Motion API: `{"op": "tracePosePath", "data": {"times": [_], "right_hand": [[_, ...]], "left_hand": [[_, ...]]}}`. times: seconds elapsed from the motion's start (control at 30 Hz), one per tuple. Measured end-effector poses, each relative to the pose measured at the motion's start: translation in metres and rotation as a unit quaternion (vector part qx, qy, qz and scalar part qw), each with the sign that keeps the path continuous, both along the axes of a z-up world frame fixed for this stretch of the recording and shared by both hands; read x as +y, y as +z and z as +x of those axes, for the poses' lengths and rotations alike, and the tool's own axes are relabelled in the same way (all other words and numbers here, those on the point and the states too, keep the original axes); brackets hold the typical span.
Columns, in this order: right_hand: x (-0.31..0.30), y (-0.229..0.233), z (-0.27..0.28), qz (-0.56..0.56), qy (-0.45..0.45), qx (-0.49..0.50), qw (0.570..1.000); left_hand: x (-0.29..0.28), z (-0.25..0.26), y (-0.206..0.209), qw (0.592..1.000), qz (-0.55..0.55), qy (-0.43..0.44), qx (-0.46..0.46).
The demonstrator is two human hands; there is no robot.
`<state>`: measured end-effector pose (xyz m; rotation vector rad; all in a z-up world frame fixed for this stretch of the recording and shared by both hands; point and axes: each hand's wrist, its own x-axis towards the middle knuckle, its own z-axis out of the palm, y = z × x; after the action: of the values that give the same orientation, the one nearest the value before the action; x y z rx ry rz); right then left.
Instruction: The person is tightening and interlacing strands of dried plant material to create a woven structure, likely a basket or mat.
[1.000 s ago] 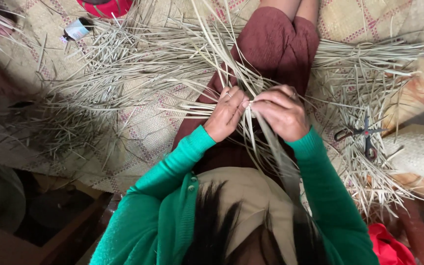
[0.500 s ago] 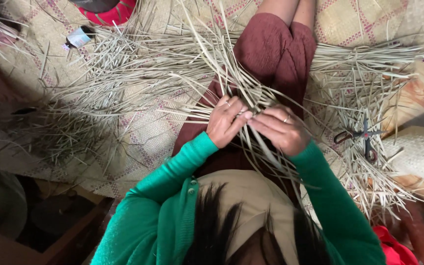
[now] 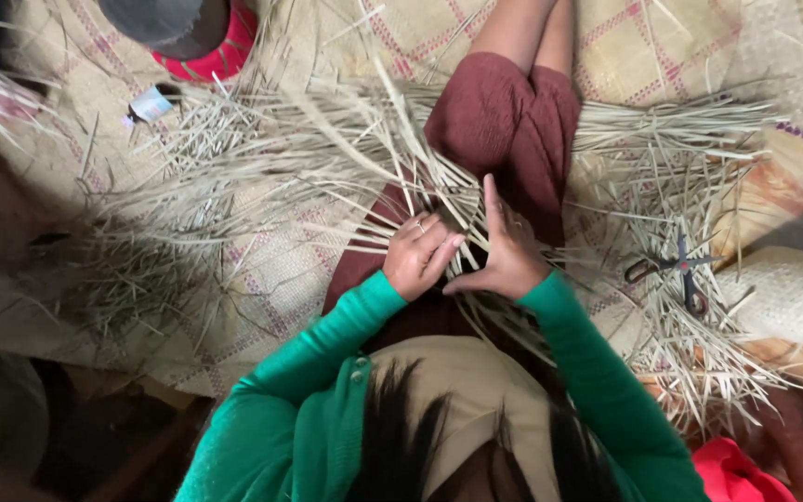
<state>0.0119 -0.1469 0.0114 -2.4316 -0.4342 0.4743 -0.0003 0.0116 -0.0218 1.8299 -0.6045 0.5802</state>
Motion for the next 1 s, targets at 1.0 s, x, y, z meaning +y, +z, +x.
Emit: {"op": "tracePosePath", "data": {"times": [1.0], "right_hand": [[-0.005, 0.001, -0.004, 0.208, -0.009, 0.028, 0.978]], "left_hand": [[0.056, 0.028, 0.035, 0.889, 0.452, -0.014, -0.074]]}}
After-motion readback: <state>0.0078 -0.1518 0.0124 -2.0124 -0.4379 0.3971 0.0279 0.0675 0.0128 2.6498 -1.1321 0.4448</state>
